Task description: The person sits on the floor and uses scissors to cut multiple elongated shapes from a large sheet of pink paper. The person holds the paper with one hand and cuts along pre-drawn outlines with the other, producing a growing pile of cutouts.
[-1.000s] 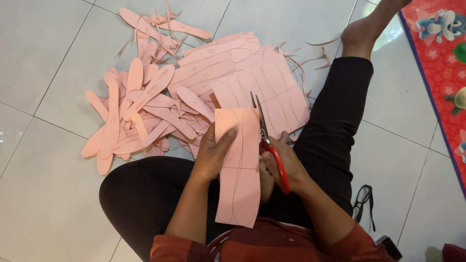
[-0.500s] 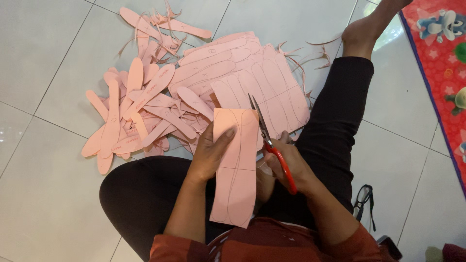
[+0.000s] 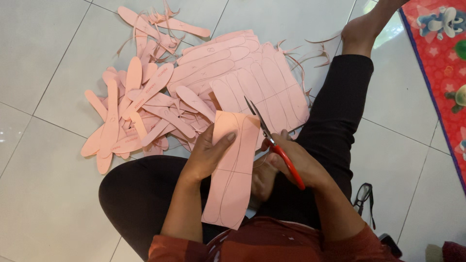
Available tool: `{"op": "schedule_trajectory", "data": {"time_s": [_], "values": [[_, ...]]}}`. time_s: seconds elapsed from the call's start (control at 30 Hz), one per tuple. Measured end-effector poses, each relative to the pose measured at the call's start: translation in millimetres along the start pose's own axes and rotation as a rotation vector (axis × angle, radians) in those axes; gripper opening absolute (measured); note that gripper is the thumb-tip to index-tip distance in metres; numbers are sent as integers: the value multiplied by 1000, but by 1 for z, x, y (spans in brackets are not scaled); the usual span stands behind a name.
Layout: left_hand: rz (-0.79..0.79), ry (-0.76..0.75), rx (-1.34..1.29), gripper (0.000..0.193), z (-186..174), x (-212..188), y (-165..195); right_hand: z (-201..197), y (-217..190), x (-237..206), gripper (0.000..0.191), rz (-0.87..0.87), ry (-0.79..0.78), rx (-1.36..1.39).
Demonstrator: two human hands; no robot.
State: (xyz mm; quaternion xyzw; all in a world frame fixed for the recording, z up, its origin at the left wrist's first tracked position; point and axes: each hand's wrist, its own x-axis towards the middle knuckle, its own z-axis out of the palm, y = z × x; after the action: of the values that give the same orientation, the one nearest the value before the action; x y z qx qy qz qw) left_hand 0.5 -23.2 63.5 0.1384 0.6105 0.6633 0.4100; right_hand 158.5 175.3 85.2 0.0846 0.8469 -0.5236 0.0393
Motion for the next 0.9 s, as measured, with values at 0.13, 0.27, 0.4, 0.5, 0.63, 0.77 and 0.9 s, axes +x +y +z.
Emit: {"op": "schedule_trajectory", "data": {"time_s": [0.13,0.27,0.4,0.5,0.63,0.77,0.9], "values": [[8,-19,-16,35,0,-1,-1,-1,3,-1,66,25,-8,-17],[-10,-17,-19,35,1,-1,-1,-8,3,-4,69,2,-18,-23],[12,-31,-5,34,-1,-1,-2,-13,3,-4,66,14,-30,-64],[-7,-30,-4,33,-3,-1,-5,-20,4,-4,65,46,-60,-62],[-28,-79,-20,33,-7,0,-11,-33,10,-7,67,37,-94,-60],[-197,-67,-593,47,-7,8,-13,-25,22,-5,63,121,-83,264],[24,-110,-639,50,12,3,-15,8,25,4,64,91,17,719]]}}
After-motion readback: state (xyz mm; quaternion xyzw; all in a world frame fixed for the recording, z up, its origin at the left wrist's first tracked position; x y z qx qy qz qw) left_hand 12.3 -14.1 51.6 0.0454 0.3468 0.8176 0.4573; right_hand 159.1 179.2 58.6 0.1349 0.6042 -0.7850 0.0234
